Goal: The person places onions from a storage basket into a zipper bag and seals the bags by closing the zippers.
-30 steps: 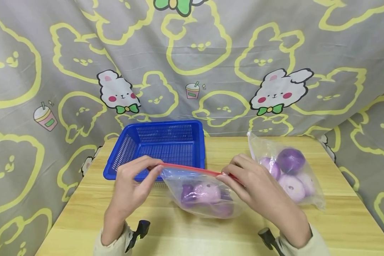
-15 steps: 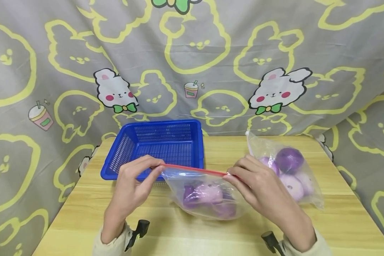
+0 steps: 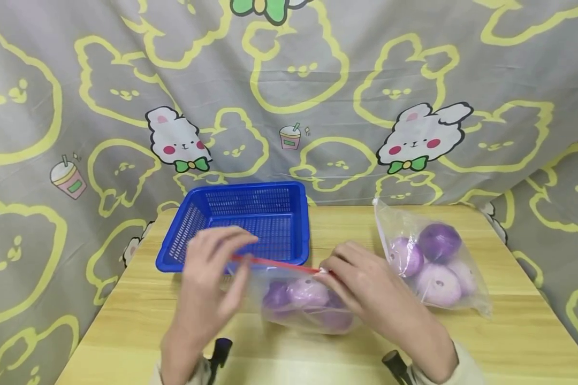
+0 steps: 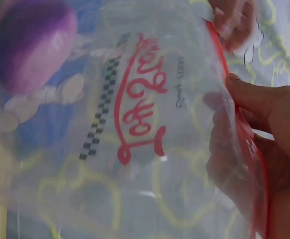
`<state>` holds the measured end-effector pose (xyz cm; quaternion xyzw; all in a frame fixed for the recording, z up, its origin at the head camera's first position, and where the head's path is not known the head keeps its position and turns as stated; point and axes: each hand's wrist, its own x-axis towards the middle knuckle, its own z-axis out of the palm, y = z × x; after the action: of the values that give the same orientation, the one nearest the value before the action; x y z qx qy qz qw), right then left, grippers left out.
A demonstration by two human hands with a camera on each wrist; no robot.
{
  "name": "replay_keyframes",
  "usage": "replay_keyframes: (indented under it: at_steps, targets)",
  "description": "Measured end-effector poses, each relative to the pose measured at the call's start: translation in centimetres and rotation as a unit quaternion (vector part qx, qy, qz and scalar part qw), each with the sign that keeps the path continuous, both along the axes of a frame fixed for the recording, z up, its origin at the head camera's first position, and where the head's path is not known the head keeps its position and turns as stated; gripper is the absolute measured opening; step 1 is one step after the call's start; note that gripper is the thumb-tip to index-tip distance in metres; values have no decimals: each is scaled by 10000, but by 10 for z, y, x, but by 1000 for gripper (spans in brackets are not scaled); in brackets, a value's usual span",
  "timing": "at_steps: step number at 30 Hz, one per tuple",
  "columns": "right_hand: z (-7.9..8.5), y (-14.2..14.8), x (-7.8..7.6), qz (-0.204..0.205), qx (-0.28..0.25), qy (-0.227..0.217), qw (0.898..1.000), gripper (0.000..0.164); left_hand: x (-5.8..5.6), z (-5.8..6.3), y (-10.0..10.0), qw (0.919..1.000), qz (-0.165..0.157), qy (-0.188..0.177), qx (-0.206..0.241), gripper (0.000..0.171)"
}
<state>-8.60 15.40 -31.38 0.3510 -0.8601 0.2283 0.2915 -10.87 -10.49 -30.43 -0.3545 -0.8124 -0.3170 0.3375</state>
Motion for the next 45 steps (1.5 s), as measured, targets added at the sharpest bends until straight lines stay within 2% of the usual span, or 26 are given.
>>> replay_keyframes:
  at_steps: [3, 5, 7, 11, 15, 18, 21, 23, 29, 31, 35, 41, 45]
  targets:
    - [1, -9, 4, 96, 68, -72, 9999, 39, 13, -2, 21, 9955, -252, 397, -827, 13]
    - [1, -9, 7, 61, 13, -177, 9998, 39, 17, -6, 31, 9906, -421, 249, -1279, 10]
    - [1, -7, 11, -6, -66, -254, 9997, 40, 19, -9, 37, 9874, -471, 32, -1507, 9]
    - [-2, -4, 15, -47, -111, -393, 9992, 40, 20, -15, 40, 9876, -482, -45, -1497, 9]
    - [-5, -6, 18, 116, -163, -336, 9992, 35, 21, -16, 42, 9868, -523, 349, -1492, 7]
    - [-6, -8, 19, 241, -327, -325, 9986, 31, 21, -15, 43, 9851, -543, 473, -1561, 8]
    - [-6, -5, 20, 353, -450, -537, 9969, 26, 21, -13, 41, 9825, -611, 409, -1710, 11]
    - [-6, -2, 19, 453, -538, -732, 9948, 22, 20, -11, 37, 9816, -635, 239, -1787, 12]
    - [-4, 9, 17, 229, -764, -968, 9921, 7, 16, -7, 23, 9881, -257, -212, -1499, 8]
    - [-3, 12, 17, 119, -779, -1097, 9908, 17, 15, -6, 21, 9895, -235, -207, -1411, 7]
    - [-2, 17, 18, 3, -708, -1295, 9890, 34, 16, -7, 23, 9881, -436, -303, -1441, 8]
    - [1, 30, 19, -84, -716, -1454, 9867, 40, 16, -7, 24, 9853, -686, -670, -1411, 6]
    - [3, 38, 21, 37, -871, -1652, 9824, 43, 15, -7, 23, 9875, -753, -611, -1239, 7]
